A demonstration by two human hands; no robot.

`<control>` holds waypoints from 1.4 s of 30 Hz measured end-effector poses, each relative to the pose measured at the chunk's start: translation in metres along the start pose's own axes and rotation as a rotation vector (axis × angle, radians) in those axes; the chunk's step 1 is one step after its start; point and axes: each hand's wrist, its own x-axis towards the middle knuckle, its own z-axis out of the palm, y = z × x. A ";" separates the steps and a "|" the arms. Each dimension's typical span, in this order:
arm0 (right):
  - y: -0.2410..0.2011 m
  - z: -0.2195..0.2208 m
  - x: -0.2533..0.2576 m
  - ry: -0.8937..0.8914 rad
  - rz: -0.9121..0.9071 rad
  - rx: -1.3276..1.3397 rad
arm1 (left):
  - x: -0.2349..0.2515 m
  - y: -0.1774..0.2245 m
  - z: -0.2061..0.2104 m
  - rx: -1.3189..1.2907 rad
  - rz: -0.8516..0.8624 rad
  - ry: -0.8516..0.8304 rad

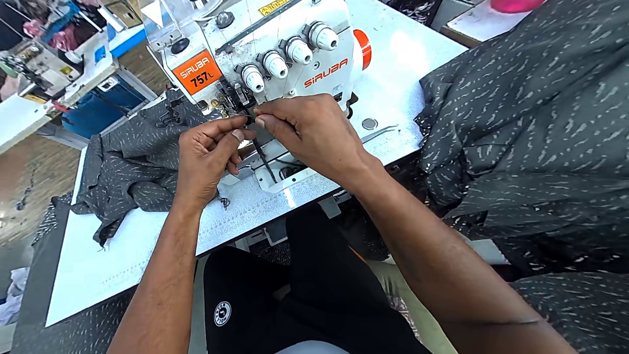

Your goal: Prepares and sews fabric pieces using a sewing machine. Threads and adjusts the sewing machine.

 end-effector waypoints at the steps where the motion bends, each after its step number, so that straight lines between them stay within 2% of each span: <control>1: 0.000 0.000 0.000 -0.001 0.000 -0.006 | -0.002 0.002 0.001 0.008 -0.010 0.000; 34: -0.006 0.001 0.005 -0.049 0.038 -0.091 | 0.000 0.002 0.001 -0.006 -0.015 -0.020; 42: -0.013 0.001 0.003 -0.036 -0.009 -0.244 | -0.001 0.002 0.001 -0.013 -0.009 -0.013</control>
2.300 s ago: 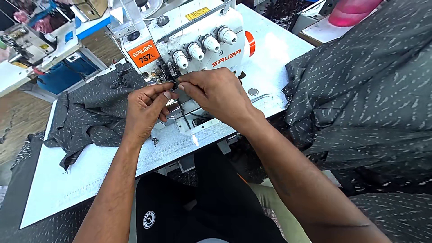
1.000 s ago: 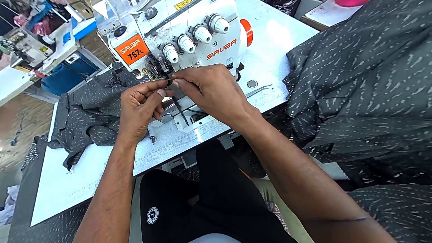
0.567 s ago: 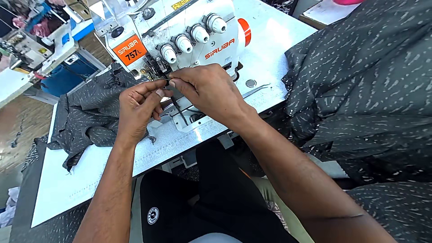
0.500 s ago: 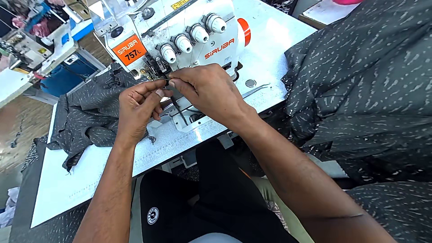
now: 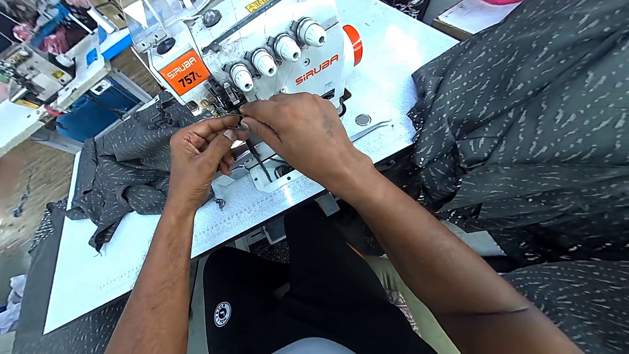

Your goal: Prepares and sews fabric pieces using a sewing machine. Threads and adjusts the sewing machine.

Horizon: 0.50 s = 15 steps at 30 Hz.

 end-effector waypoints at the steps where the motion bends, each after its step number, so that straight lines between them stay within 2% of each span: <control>1: -0.001 0.000 -0.001 0.007 -0.008 -0.024 | 0.000 0.000 0.000 0.002 -0.001 -0.001; 4: -0.002 0.001 -0.003 0.016 -0.032 -0.085 | -0.001 0.001 0.000 0.013 -0.003 -0.005; 15: 0.005 0.001 -0.003 0.012 -0.044 -0.007 | 0.000 0.000 0.000 0.015 0.000 -0.007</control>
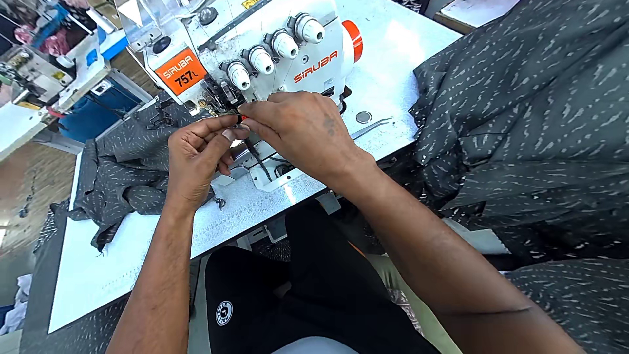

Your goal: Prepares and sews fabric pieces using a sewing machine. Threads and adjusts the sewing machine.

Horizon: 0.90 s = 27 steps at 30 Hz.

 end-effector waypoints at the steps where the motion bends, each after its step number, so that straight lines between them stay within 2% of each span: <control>1: -0.001 0.000 0.000 0.000 0.005 -0.001 | 0.000 0.000 0.000 0.000 0.002 0.000; 17: -0.002 0.002 -0.001 -0.007 0.017 0.008 | 0.000 0.000 0.000 0.004 0.014 0.000; 24: 0.009 -0.002 0.003 -0.009 -0.117 -0.046 | 0.001 -0.001 -0.001 0.000 0.005 -0.004; 27: 0.011 -0.003 0.007 -0.034 -0.087 -0.007 | 0.004 -0.007 -0.004 -0.048 0.049 0.016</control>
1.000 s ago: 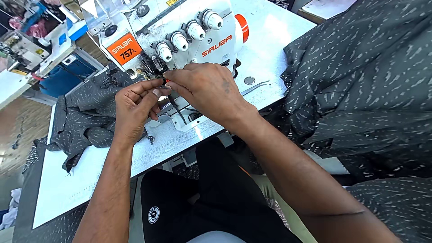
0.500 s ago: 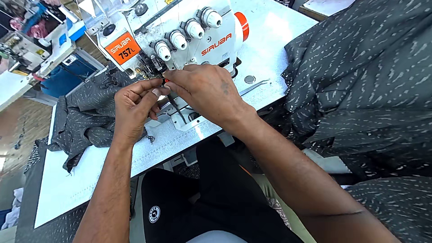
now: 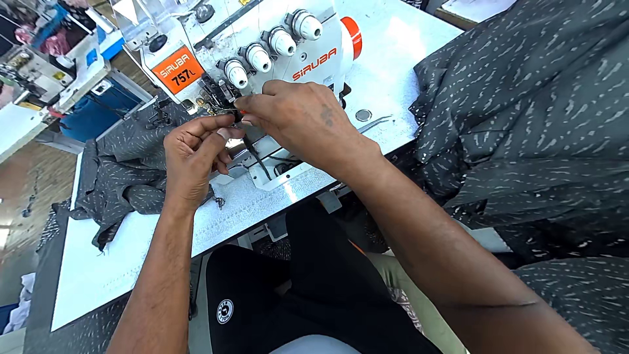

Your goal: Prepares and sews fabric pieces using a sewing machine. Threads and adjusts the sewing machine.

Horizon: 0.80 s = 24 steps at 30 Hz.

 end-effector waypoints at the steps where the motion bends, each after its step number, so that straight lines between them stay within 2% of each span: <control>1: -0.002 0.000 0.002 -0.015 0.044 0.033 | 0.000 -0.002 -0.001 -0.015 0.023 0.018; 5: -0.016 -0.004 0.013 -0.136 0.263 0.109 | -0.005 -0.007 0.001 -0.095 0.110 0.200; 8: -0.017 -0.008 0.021 -0.218 0.366 0.106 | -0.005 -0.006 0.004 -0.175 0.097 0.347; 13: -0.016 -0.007 0.023 -0.163 0.245 0.005 | 0.004 0.000 0.008 -0.195 -0.092 0.472; 20: -0.012 0.001 0.017 -0.029 0.070 -0.171 | 0.016 0.008 0.016 -0.093 -0.290 0.472; 24: -0.003 0.001 0.019 -0.080 0.200 0.044 | 0.017 0.009 0.016 -0.110 -0.302 0.464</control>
